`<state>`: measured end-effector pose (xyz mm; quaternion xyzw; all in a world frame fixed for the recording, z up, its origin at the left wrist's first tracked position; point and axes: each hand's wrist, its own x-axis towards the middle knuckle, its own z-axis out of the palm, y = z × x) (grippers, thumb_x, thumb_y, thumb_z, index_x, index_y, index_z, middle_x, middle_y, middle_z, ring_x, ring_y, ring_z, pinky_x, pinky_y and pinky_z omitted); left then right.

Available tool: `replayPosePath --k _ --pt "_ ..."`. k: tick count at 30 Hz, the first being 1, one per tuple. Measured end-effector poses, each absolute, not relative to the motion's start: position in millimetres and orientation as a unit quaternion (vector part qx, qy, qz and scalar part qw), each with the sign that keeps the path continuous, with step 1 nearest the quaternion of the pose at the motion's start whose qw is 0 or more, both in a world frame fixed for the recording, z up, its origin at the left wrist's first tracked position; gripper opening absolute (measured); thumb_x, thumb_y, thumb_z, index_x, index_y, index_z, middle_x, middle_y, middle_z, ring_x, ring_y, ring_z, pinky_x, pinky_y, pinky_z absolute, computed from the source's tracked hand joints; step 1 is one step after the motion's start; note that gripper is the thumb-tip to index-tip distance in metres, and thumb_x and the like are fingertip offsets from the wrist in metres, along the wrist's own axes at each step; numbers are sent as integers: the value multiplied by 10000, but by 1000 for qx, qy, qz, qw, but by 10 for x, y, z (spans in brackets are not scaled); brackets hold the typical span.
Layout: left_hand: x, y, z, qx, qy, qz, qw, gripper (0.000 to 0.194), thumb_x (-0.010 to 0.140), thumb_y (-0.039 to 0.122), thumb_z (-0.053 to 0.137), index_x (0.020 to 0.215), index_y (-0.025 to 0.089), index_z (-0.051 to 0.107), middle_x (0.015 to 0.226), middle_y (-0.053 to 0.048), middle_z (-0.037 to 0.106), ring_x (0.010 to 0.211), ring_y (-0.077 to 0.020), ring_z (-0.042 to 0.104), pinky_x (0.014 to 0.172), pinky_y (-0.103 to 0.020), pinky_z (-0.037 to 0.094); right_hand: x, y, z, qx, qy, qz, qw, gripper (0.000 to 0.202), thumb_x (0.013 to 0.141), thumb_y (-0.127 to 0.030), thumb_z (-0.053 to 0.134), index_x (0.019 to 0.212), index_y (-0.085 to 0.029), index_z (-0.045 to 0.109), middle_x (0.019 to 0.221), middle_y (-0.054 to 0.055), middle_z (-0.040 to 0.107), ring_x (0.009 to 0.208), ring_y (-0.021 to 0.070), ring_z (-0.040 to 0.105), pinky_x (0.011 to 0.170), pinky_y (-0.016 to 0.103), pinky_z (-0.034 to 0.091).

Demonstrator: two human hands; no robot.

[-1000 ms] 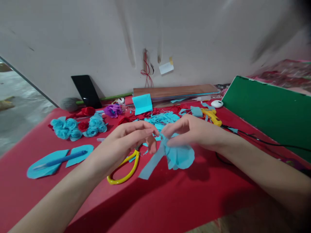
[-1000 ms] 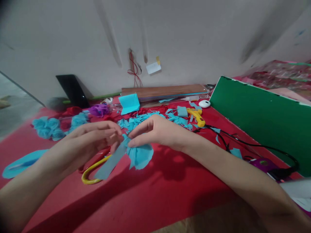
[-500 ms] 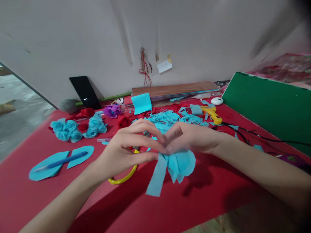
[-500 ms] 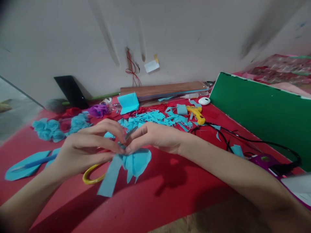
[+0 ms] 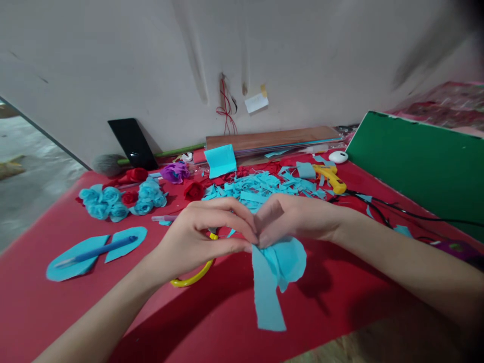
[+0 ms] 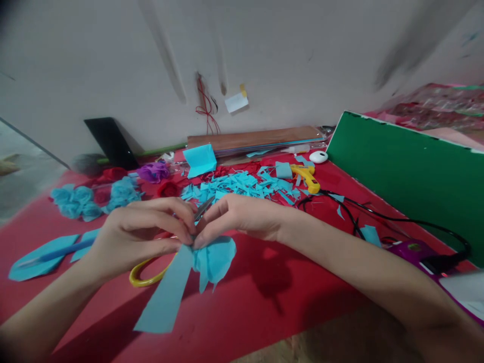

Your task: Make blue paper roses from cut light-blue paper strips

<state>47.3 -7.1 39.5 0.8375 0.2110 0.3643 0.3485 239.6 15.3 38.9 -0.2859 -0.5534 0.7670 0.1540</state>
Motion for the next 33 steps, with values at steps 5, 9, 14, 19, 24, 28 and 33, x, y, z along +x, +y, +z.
replayPosePath --k 5,9,14,19,24,28,33 --pt "482 -71 412 837 223 349 358 70 705 125 666 746 179 646 773 6 649 743 -100 609 700 -191 504 2398 153 397 -298 -560 759 147 44 595 -98 678 630 -125 683 575 -40 630 537 37 544 528 142 423" --pt "490 -57 416 841 248 333 348 96 683 164 690 773 183 662 798 -10 628 742 -107 597 683 -194 498 2400 150 406 -314 -560 753 143 42 601 -88 658 618 -124 674 541 -42 612 500 44 531 487 154 407" --pt "483 -49 414 836 233 348 354 62 667 135 699 711 171 673 735 -23 624 698 -115 590 656 -212 499 2393 138 395 -315 -562 752 137 42 592 -119 686 632 -122 678 563 -31 617 516 51 533 496 162 406" --pt "458 -58 434 837 225 341 362 62 696 132 676 696 194 673 711 -20 636 688 -124 585 637 -231 505 2399 156 381 -302 -569 754 126 74 613 -138 688 685 -123 688 627 -24 631 576 52 546 541 155 422" --pt "440 -55 454 842 229 329 360 73 708 120 664 704 192 670 730 -16 635 704 -117 575 670 -233 499 2402 170 394 -296 -570 757 124 95 649 -134 628 719 -112 689 693 4 655 641 76 574 589 173 442" --pt "450 -59 454 833 253 336 360 55 706 135 667 703 188 657 740 -8 614 706 -111 572 648 -219 496 2412 175 389 -304 -573 747 147 92 648 -123 620 708 -118 689 690 -3 650 617 72 559 578 175 430" --pt "492 -92 447 802 279 364 383 60 719 125 644 707 184 644 781 -8 577 712 -100 569 622 -191 484 2440 153 433 -302 -591 724 188 62 639 -133 647 680 -136 693 658 -22 629 573 57 523 539 162 410"
